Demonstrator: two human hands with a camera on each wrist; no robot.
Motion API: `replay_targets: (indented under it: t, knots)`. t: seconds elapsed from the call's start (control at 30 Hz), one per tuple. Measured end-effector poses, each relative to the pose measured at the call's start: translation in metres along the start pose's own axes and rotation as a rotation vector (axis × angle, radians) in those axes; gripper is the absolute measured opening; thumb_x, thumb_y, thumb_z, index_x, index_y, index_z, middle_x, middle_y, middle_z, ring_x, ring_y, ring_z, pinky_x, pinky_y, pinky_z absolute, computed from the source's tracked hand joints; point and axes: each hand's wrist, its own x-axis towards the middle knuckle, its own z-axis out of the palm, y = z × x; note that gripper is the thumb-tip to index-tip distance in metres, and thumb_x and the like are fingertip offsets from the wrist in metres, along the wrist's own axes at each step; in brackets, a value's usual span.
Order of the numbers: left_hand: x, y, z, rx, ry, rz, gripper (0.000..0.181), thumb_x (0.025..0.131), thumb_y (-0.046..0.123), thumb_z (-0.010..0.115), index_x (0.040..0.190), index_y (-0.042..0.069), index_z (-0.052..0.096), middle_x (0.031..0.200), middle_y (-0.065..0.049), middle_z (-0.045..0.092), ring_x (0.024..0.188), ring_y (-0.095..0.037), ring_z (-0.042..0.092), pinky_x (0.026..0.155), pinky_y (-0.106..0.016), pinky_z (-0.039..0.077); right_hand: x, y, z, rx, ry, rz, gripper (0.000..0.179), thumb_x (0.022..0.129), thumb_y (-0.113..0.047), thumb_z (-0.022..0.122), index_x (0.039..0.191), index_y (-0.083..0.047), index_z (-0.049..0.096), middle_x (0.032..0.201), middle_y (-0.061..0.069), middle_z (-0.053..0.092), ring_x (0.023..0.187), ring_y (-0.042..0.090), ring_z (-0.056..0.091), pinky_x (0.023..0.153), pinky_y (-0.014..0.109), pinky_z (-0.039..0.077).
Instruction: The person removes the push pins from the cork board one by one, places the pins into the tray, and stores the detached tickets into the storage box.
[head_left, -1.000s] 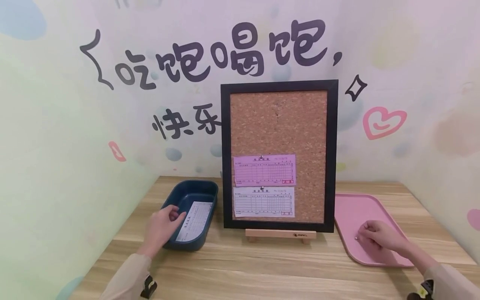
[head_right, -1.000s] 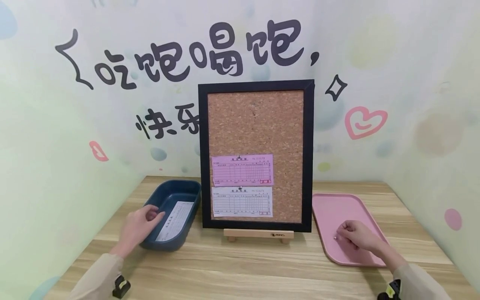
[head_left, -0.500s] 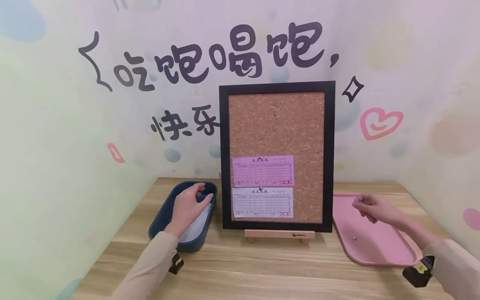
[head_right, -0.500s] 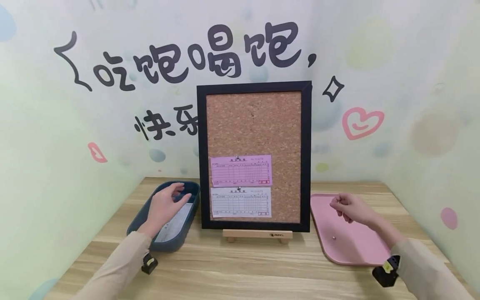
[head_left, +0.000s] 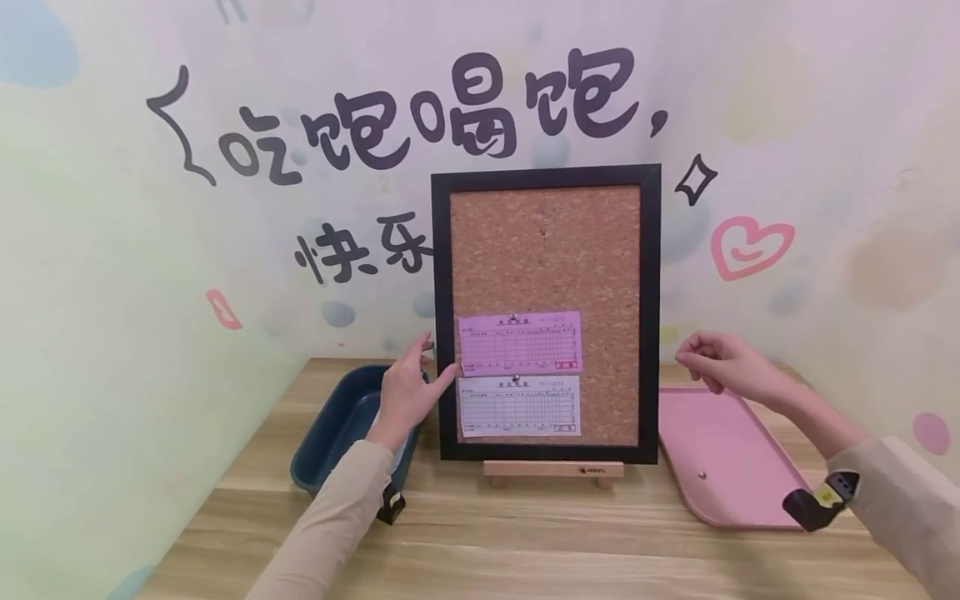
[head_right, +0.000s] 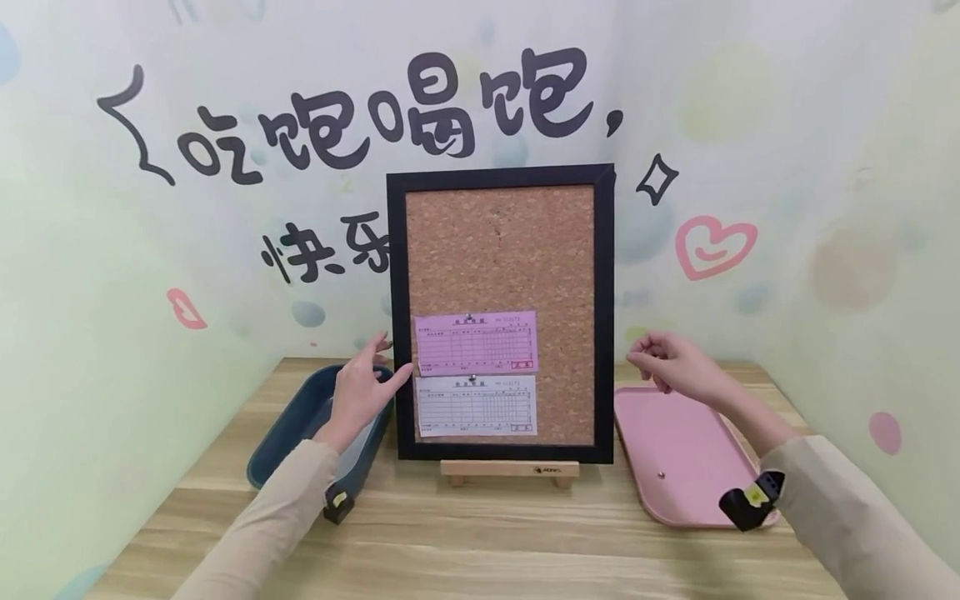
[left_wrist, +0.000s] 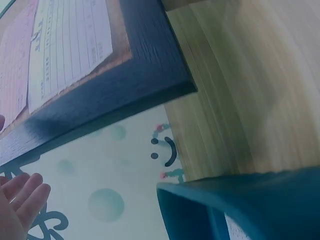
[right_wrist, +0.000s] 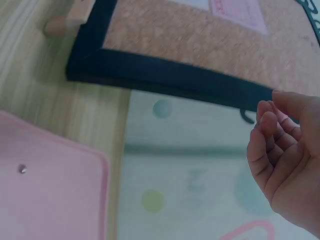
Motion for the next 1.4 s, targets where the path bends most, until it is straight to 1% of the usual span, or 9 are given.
replay_targets:
  t: [0.2, 0.43, 0.5, 0.63, 0.8, 0.87, 1.03, 1.23, 1.4]
  knots:
    - [0.001, 0.001, 0.008, 0.004, 0.030, 0.036, 0.066, 0.076, 0.030, 0.072, 0.130, 0.006, 0.043, 0.120, -0.013, 0.057, 0.091, -0.027, 0.062, 0.076, -0.041, 0.050, 0.019, -0.028, 0.008, -0.022, -0.001, -0.022, 0.017, 0.091, -0.013, 0.054, 0.095, 0.003, 0.051, 0.065, 0.004, 0.049, 0.047, 0.017, 0.044, 0.046, 0.028, 0.040]
    - [0.001, 0.005, 0.015, -0.020, 0.051, 0.024, 0.072, 0.076, 0.029, 0.073, 0.134, 0.004, 0.038, 0.124, -0.016, 0.054, 0.098, -0.029, 0.060, 0.083, -0.041, 0.048, 0.041, -0.050, 0.025, -0.057, 0.004, -0.044, 0.017, 0.091, -0.014, 0.055, 0.096, 0.002, 0.054, 0.069, 0.020, 0.053, 0.048, 0.018, 0.047, 0.047, 0.029, 0.044]
    - [0.001, 0.005, 0.017, -0.023, 0.054, 0.016, 0.073, 0.076, 0.029, 0.073, 0.134, 0.003, 0.038, 0.123, -0.016, 0.054, 0.098, -0.029, 0.059, 0.083, -0.041, 0.048, 0.048, -0.055, 0.031, -0.071, 0.003, -0.041, 0.017, 0.090, -0.015, 0.055, 0.096, 0.001, 0.054, 0.070, 0.020, 0.053, 0.049, 0.021, 0.048, 0.047, 0.028, 0.044]
    - [0.001, 0.005, 0.021, -0.030, 0.050, -0.010, 0.073, 0.075, 0.029, 0.073, 0.134, 0.005, 0.037, 0.125, -0.016, 0.052, 0.097, -0.028, 0.059, 0.081, -0.039, 0.049, 0.062, -0.064, 0.043, -0.071, -0.008, -0.048, 0.016, 0.090, -0.015, 0.056, 0.094, 0.000, 0.056, 0.068, 0.018, 0.052, 0.050, 0.026, 0.048, 0.045, 0.026, 0.042]
    - [-0.001, 0.005, 0.025, -0.039, 0.047, -0.032, 0.078, 0.075, 0.029, 0.073, 0.137, 0.007, 0.032, 0.129, -0.014, 0.048, 0.098, -0.028, 0.057, 0.083, -0.040, 0.049, 0.078, -0.074, 0.058, -0.075, -0.018, -0.072, 0.015, 0.090, -0.015, 0.056, 0.092, 0.000, 0.057, 0.071, 0.014, 0.055, 0.052, 0.019, 0.047, 0.045, 0.025, 0.040]
    - [-0.001, 0.005, 0.027, -0.036, 0.057, -0.031, 0.079, 0.075, 0.030, 0.073, 0.137, 0.007, 0.031, 0.130, -0.014, 0.047, 0.100, -0.028, 0.057, 0.083, -0.040, 0.048, 0.084, -0.078, 0.065, -0.081, -0.021, -0.080, 0.015, 0.090, -0.015, 0.056, 0.093, -0.001, 0.057, 0.074, 0.014, 0.057, 0.056, 0.019, 0.049, 0.047, 0.025, 0.041]
    - [-0.003, 0.006, 0.030, -0.004, 0.083, -0.007, 0.080, 0.075, 0.029, 0.073, 0.137, 0.005, 0.029, 0.134, -0.016, 0.043, 0.110, -0.030, 0.053, 0.089, -0.042, 0.044, 0.095, -0.083, 0.079, -0.077, -0.017, -0.085, 0.014, 0.089, -0.015, 0.057, 0.093, -0.002, 0.059, 0.079, 0.013, 0.060, 0.066, 0.023, 0.053, 0.052, 0.026, 0.043]
    - [-0.004, 0.007, 0.030, 0.002, 0.076, -0.019, 0.080, 0.076, 0.030, 0.072, 0.139, 0.006, 0.027, 0.137, -0.014, 0.040, 0.117, -0.030, 0.048, 0.093, -0.042, 0.041, 0.105, -0.083, 0.095, -0.080, 0.000, -0.132, 0.010, 0.087, -0.013, 0.060, 0.089, -0.003, 0.060, 0.075, 0.007, 0.057, 0.067, 0.017, 0.050, 0.057, 0.025, 0.041]
    - [-0.004, 0.009, 0.030, 0.006, 0.075, -0.028, 0.080, 0.076, 0.031, 0.072, 0.138, 0.006, 0.028, 0.137, -0.015, 0.040, 0.117, -0.030, 0.048, 0.093, -0.042, 0.041, 0.111, -0.084, 0.104, -0.090, 0.018, -0.169, 0.007, 0.085, -0.011, 0.061, 0.086, -0.003, 0.059, 0.073, 0.004, 0.056, 0.065, 0.014, 0.048, 0.056, 0.024, 0.040]
